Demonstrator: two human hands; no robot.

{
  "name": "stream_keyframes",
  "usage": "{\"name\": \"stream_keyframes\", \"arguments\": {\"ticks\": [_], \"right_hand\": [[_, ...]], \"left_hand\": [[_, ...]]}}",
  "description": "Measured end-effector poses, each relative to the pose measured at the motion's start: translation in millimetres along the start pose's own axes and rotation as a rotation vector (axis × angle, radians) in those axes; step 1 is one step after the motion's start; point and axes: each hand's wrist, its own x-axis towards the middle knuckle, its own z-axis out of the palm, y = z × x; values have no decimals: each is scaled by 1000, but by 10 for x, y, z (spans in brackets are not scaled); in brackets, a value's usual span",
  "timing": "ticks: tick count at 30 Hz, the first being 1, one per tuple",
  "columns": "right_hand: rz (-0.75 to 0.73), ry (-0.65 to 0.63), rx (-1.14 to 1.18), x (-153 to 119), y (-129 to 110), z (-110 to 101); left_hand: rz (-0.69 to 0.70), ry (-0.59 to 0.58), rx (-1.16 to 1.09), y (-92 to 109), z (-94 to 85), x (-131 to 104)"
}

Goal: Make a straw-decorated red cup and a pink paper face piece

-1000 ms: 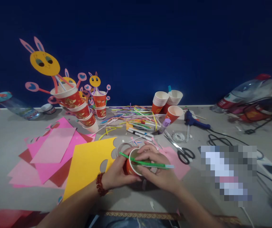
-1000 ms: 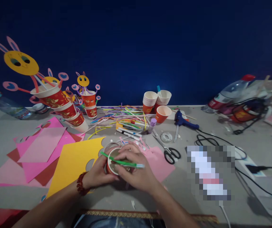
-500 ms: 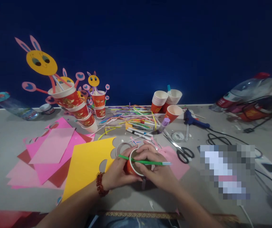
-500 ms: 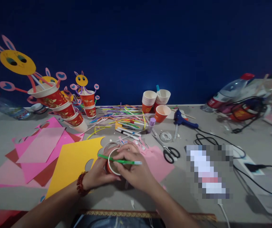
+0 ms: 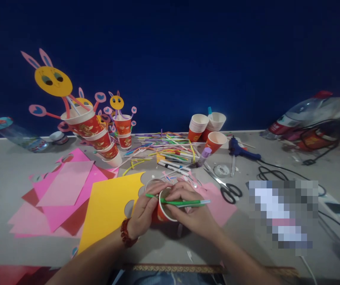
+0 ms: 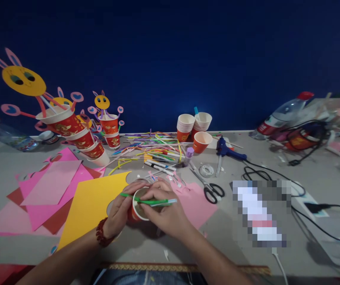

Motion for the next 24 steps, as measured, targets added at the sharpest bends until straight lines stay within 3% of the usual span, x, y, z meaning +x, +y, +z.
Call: {"name": "stream_keyframes", "arguments": {"ticks": [7, 18, 24], "right_hand": [[-20, 12, 3, -40, -33, 35], [7, 40, 40, -90, 39, 91], [37, 43, 63, -72, 33, 56]], "left_hand": [[-138, 130, -45, -42, 46, -119], [-204, 197, -157, -32, 67, -96], [-127, 235, -47, 2, 43, 9]]}}
